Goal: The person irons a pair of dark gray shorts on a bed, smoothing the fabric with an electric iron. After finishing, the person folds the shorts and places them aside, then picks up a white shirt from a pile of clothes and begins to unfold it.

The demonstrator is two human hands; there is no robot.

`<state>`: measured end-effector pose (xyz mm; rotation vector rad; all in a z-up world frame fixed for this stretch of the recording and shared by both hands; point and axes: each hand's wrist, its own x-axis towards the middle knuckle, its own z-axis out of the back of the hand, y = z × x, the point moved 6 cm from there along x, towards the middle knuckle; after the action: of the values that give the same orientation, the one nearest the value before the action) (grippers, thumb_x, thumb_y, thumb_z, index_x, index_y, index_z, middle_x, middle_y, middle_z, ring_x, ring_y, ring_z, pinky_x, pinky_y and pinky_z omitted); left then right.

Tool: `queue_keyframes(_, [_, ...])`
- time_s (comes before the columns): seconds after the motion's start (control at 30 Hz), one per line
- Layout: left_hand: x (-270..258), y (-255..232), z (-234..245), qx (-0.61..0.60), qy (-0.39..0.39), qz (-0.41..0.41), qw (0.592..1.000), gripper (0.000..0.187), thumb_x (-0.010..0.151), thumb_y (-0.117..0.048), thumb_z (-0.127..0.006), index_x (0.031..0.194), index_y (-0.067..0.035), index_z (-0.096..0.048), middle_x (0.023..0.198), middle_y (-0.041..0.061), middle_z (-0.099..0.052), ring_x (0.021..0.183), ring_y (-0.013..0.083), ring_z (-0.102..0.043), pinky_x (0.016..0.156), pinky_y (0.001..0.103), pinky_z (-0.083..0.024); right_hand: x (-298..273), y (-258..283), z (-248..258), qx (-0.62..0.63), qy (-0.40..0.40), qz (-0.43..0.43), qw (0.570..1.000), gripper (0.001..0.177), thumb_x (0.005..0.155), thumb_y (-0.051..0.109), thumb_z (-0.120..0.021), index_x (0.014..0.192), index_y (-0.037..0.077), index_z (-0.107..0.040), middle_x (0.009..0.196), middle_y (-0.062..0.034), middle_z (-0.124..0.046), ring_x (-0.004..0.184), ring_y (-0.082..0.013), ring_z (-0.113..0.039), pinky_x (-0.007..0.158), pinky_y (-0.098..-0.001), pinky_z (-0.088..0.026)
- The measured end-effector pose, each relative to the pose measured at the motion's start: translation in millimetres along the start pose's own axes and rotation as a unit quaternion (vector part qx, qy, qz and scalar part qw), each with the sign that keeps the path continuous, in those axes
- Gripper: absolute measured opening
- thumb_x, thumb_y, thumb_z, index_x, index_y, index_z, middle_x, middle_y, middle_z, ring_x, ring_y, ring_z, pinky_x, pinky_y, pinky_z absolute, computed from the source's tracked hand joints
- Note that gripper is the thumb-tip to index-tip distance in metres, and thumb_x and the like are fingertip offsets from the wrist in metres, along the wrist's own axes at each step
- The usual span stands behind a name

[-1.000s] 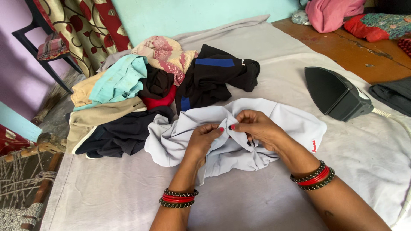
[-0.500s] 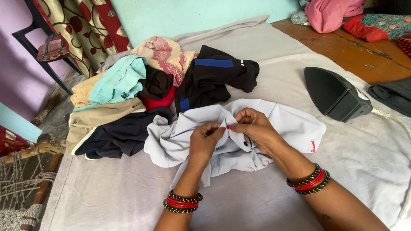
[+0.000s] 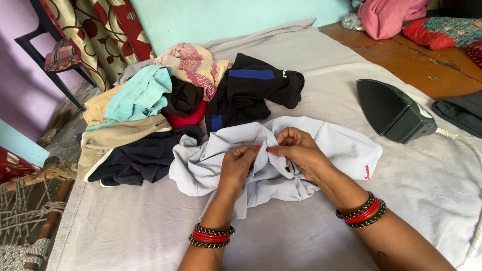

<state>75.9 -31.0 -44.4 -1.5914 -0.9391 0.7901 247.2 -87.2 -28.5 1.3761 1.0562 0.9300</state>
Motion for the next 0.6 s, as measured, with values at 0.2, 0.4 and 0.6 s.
queue_keyframes(0.2, [-5, -9, -3, 0.031, 0.011, 0.001, 0.999, 0.015, 0.091, -0.005, -0.070, 0.102, 0.000, -0.079, 0.087, 0.007, -0.077, 0.071, 0.0087, -0.067, 0.066, 0.022, -0.056, -6, 10, -5, -0.029, 0.013, 0.014, 0.999, 0.023, 0.077, -0.005, -0.078, 0.092, 0.006, -0.064, 0.073, -0.0046, -0.068, 0.064, -0.0089, -0.066, 0.058, -0.0209, -0.054])
queue_keyframes(0.4, [-2, -7, 0, -0.003, 0.039, -0.003, 0.999, 0.014, 0.091, -0.005, -0.072, 0.103, -0.001, -0.078, 0.088, 0.006, -0.076, 0.072, 0.0090, -0.066, 0.066, 0.022, -0.056, -8, 19, -15, -0.069, 0.089, 0.094, 0.989, 0.050, 0.080, -0.003, -0.074, 0.125, 0.018, -0.070, 0.069, 0.0042, -0.059, 0.060, -0.0036, -0.054, 0.056, -0.0219, -0.049])
queue_keyframes(0.6, [-3, -7, 1, 0.002, 0.033, 0.022, 0.999, 0.016, 0.093, -0.008, -0.070, 0.106, -0.001, -0.077, 0.089, 0.006, -0.076, 0.074, 0.0084, -0.067, 0.068, 0.021, -0.057, -6, 9, -12, -0.134, 0.107, 0.158, 0.972, 0.025, 0.089, 0.002, -0.073, 0.113, 0.010, -0.075, 0.068, 0.0072, -0.057, 0.059, -0.0017, -0.046, 0.052, -0.0210, -0.038])
